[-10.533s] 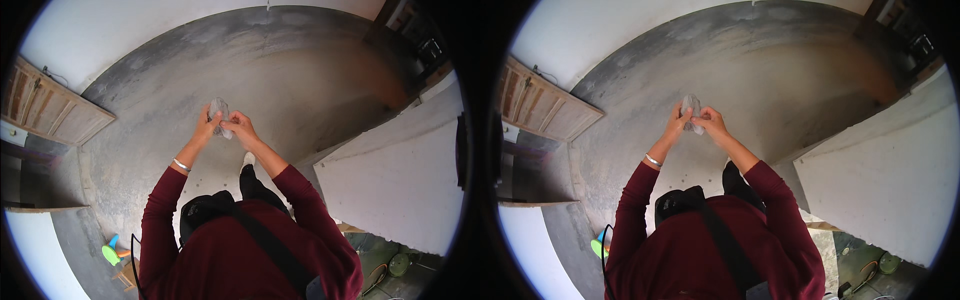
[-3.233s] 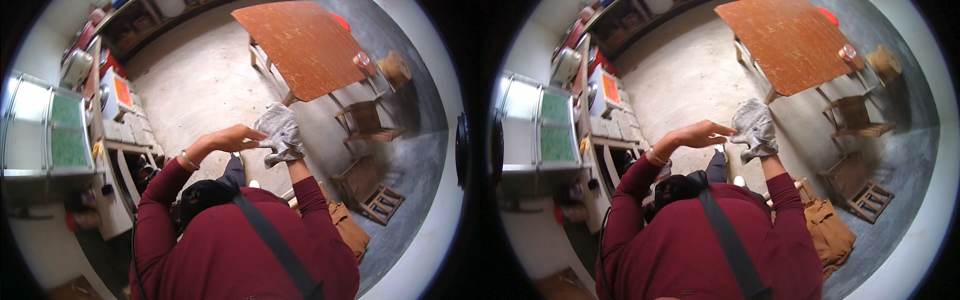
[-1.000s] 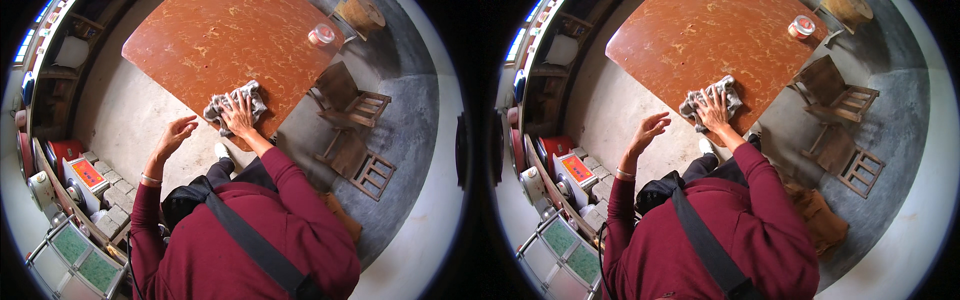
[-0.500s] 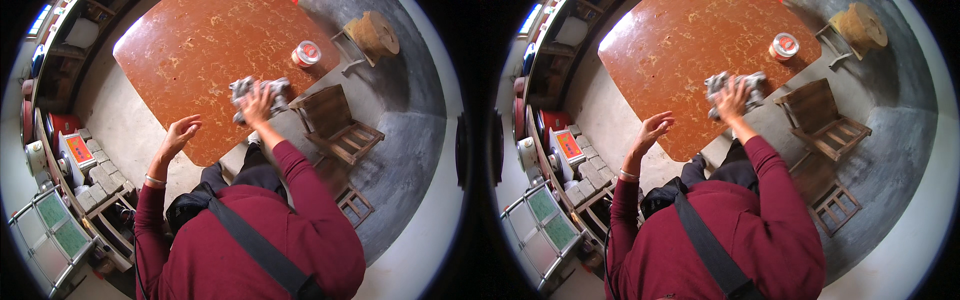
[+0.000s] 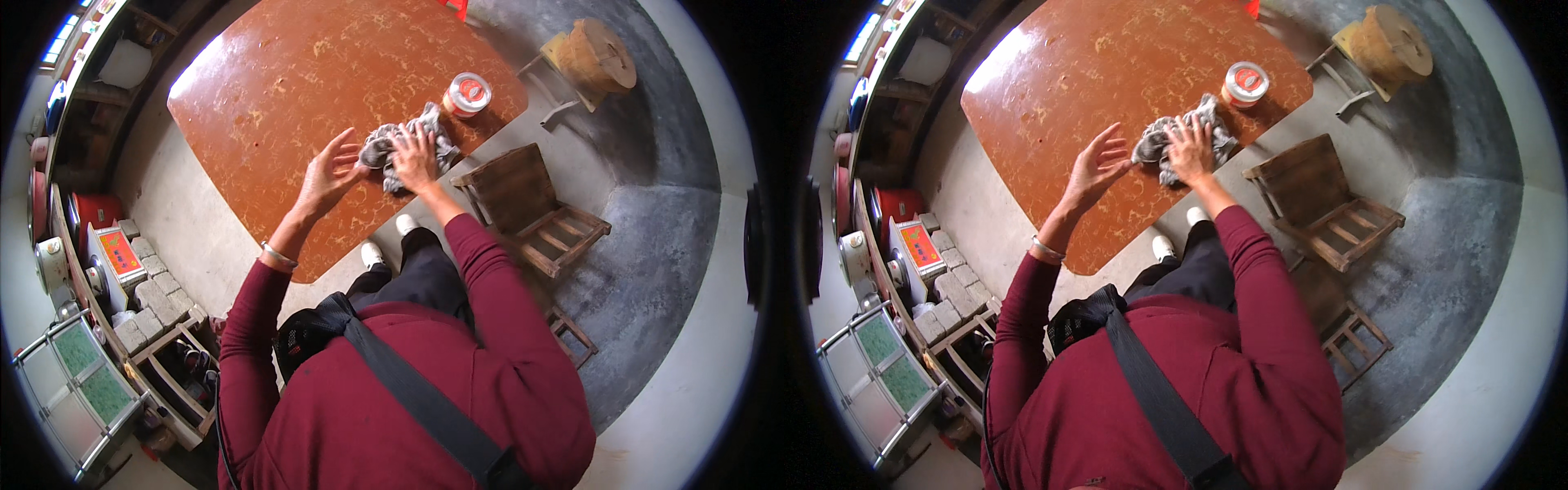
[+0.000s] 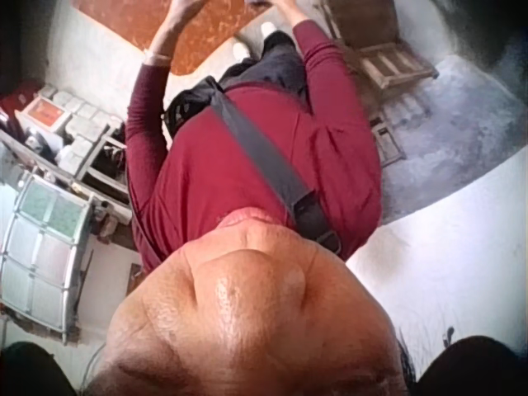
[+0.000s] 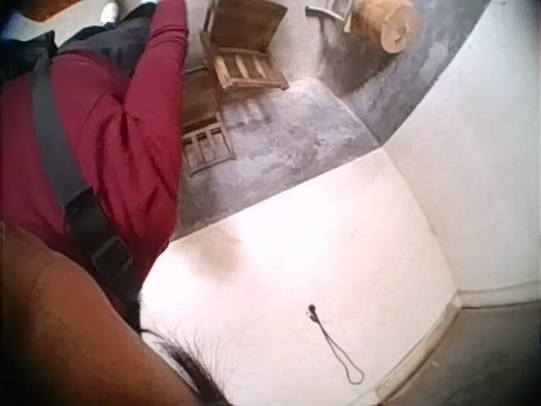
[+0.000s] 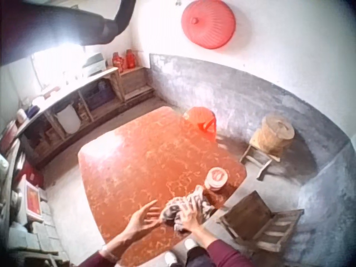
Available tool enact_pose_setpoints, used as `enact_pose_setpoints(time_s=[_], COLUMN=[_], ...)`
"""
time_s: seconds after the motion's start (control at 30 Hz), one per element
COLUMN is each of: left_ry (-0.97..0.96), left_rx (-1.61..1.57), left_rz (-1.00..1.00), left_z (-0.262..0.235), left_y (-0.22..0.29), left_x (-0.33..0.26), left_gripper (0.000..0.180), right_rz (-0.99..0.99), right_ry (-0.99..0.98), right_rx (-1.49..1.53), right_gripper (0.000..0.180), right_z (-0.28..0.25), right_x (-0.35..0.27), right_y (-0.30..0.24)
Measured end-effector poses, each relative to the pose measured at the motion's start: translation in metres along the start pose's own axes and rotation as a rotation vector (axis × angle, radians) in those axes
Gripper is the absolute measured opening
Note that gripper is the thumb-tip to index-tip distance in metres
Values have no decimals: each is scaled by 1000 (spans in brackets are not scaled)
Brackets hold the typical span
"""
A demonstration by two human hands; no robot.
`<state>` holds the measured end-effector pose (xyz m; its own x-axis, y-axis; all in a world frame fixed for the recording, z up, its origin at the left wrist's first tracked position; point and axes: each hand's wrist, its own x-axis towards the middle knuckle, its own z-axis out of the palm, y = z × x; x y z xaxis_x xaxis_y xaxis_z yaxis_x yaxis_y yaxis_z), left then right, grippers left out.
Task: The person wrings a cloth in a bucket of water, then wipes a large orange table and a white countertop. They move a small container on the table and shift a metal basin on the counter to reach underneath, continuing to wipe the surfaces before returning to the bucket.
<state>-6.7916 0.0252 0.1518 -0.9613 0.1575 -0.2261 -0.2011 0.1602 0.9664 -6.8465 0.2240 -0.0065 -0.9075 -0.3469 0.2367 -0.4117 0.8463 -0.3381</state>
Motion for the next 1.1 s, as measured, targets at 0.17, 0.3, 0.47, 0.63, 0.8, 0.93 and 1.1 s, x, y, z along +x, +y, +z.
enact_pose_setpoints(time_s=[0.17,0.3,0.47,0.63,0.8,0.93,1.1], left_ry=[26,78,63,200,436,501,491], left_rx=[404,666,969,888,858,859,888], left_rz=[208,339,161,188,356,263,127], left_z=[73,134,193,203,172,141,111], left_y=[21,6,8,10,58,57,34], left_x=[81,156,227,266,296,288,243], left_gripper=[89,108,116,91,86,86,90], right_rz=[-256,-368,-370,-335,-206,117,589], right_ry=[-273,-252,-290,-310,-52,198,488], right_rx=[165,417,514,439,125,60,228], right_gripper=[54,61,69,67,24,22,38], right_z=[26,5,36,-13,-56,-63,-47], right_x=[-28,-20,-8,33,120,160,89], right_y=[-42,-34,26,97,209,316,433])
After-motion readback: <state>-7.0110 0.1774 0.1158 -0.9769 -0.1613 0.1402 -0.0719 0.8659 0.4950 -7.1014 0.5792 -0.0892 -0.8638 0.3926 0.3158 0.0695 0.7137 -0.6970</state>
